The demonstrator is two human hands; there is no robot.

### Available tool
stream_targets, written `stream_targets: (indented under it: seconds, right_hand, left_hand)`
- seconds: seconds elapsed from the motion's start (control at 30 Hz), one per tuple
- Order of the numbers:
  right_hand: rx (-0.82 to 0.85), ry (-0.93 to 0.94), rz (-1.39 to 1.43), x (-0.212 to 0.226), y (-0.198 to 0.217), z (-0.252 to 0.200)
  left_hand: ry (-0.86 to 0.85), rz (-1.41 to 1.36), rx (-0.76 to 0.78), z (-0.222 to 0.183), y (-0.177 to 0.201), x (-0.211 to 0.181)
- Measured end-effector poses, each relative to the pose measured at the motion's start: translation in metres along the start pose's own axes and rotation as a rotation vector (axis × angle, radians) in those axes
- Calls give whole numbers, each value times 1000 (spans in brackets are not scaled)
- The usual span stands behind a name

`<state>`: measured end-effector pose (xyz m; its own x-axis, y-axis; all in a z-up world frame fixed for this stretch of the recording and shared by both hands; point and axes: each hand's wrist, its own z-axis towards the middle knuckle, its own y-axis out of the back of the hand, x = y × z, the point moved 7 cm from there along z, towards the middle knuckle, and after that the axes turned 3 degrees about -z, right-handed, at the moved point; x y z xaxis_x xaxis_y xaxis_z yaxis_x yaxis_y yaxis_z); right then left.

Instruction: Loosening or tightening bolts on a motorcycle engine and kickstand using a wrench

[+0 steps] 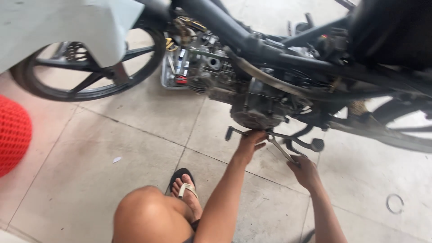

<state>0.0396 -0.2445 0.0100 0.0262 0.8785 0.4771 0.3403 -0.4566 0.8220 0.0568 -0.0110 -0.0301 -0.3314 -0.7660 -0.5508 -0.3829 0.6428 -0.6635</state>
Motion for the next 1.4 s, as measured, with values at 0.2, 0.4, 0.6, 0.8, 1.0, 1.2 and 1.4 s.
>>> stream_targets:
  seconds: [0.2, 0.4, 0.6, 0.8, 1.0, 1.2, 1.4]
  right_hand:
    - [-71, -155, -35, 38, 48, -20]
    - [-214, -191, 475, 7, 66, -23]
    - [-172, -252, 1318, -56, 14, 4]
    - [-261, -287, 1088, -19, -7, -4]
    - [-592, -25, 336, 32, -18, -49]
    - [184, -366, -143, -60, -127, -81]
    - [130, -300, -58, -44, -171, -99]
  left_hand:
    - [-18, 11, 67, -2, -5, 1]
    - [64, -108, 175, -5, -14, 7]
    - [92, -179, 193, -2, -11, 9]
    - [27, -6, 169, -1, -7, 6]
    - [-6, -117, 181, 5, -1, 8]
    - [4, 10, 65, -1, -5, -1]
    - [6, -117, 149, -13, -15, -8]
